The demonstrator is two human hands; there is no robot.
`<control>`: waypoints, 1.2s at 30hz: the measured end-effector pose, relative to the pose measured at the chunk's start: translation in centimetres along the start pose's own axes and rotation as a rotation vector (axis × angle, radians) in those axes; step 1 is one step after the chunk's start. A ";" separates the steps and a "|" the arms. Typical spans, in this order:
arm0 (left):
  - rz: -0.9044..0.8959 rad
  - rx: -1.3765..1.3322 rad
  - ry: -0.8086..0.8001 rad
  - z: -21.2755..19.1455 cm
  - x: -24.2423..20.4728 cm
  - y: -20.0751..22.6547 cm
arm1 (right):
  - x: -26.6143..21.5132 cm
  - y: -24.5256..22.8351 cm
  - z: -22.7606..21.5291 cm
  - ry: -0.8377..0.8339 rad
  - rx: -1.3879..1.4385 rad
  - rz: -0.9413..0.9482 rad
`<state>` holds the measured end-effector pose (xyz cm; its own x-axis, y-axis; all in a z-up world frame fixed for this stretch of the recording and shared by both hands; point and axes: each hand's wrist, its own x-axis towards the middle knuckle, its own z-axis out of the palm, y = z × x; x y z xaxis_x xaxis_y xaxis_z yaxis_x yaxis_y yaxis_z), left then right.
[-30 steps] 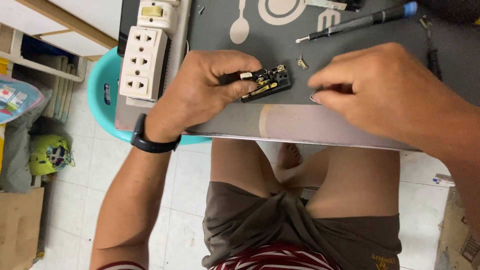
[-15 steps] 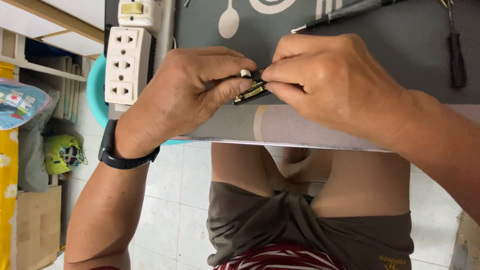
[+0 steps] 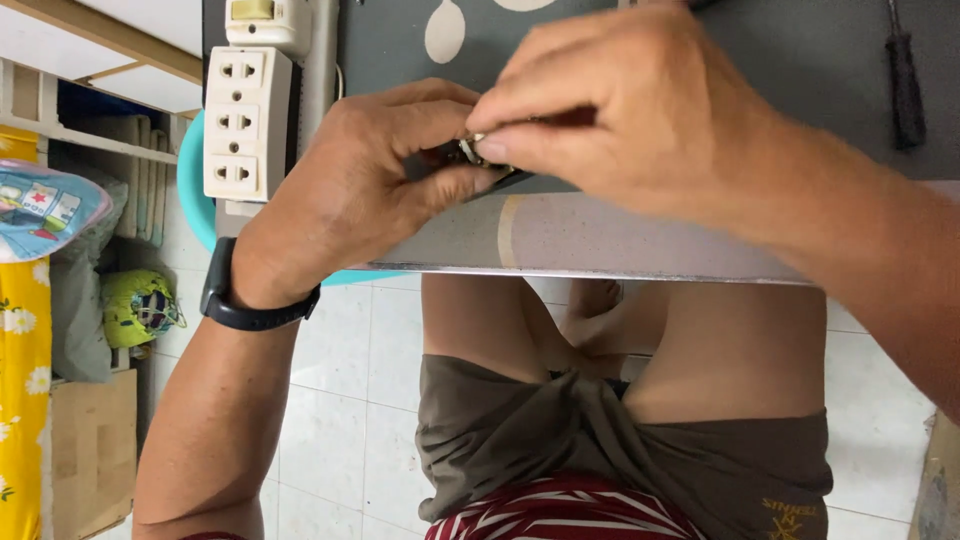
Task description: The person sits at a table and assembles a small electrical component, likely a switch or socket, by hand. They insert and tighten metal terminals and wires into the black plastic housing, occasionally picking up and placing down small parts on the work surface.
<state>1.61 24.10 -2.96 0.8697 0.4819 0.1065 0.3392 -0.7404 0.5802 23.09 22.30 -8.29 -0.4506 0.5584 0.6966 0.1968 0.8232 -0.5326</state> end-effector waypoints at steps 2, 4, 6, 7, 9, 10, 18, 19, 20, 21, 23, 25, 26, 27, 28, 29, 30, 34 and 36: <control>-0.037 -0.025 0.023 0.5 0.0 -0.4 | 0.7 -0.2 0.1 -0.006 -0.027 0.031; -0.073 -0.049 0.046 0.7 -0.1 -0.8 | 1.1 0.0 0.2 -0.012 -0.055 0.062; -0.085 -0.105 0.059 0.7 -0.3 -1.1 | 1.4 0.7 0.5 -0.046 -0.082 0.175; -0.087 -0.103 0.062 1.0 -0.5 -1.0 | 1.5 0.7 0.2 -0.048 -0.081 0.172; -0.108 -0.109 0.136 1.6 -1.1 -0.9 | 1.6 0.5 -0.1 -0.231 -0.067 0.719; -0.111 -0.109 0.137 1.8 -1.3 -0.8 | 2.1 -0.3 -0.3 -0.234 -0.064 0.718; -0.079 -0.034 0.245 3.0 -1.5 -0.6 | 3.5 -1.8 -0.6 -0.296 -0.018 0.980; -0.080 -0.033 0.244 3.1 -1.7 -0.6 | 3.3 -1.6 -0.6 -0.295 -0.016 0.979; -0.104 -0.033 0.265 3.2 -1.8 -0.7 | 3.0 -1.3 -0.6 -0.290 -0.047 0.946; -0.129 -0.033 0.286 3.4 -1.9 -0.7 | 2.7 -1.1 -0.7 -0.284 -0.076 0.913; -0.133 -0.013 0.300 3.7 -2.0 -0.7 | 3.1 -1.6 -0.9 -0.296 -0.077 0.958; -0.135 0.007 0.311 3.9 -2.0 -0.7 | 3.4 -1.9 -1.0 -0.304 -0.077 1.006; -0.136 0.004 0.318 4.0 -2.1 -0.7 | 3.5 -1.9 -0.9 -0.309 -0.051 1.022; -0.138 0.001 0.326 4.2 -2.1 -0.7 | 3.7 -2.0 -0.9 -0.314 -0.026 1.038; -0.138 -0.001 0.322 4.2 -2.1 -0.8 | 3.5 -1.8 -0.8 -0.313 -0.024 1.041; -0.135 0.002 0.324 4.3 -2.0 -0.8 | 3.4 -1.6 -0.7 -0.314 -0.020 1.004; -0.132 0.005 0.327 4.3 -2.0 -0.8 | 3.4 -1.4 -0.6 -0.315 -0.017 0.966; -0.146 0.001 0.317 4.3 -1.8 -0.6 | 3.2 -1.2 -0.8 -0.326 -0.041 0.929; -0.151 0.000 0.331 4.4 -1.8 -0.7 | 3.7 -1.8 -1.1 -0.346 -0.029 1.042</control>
<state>1.34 21.68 -7.11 0.6470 0.7112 0.2749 0.4549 -0.6494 0.6094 22.01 22.99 -4.28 -0.2700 0.9261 -0.2637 0.6414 -0.0313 -0.7665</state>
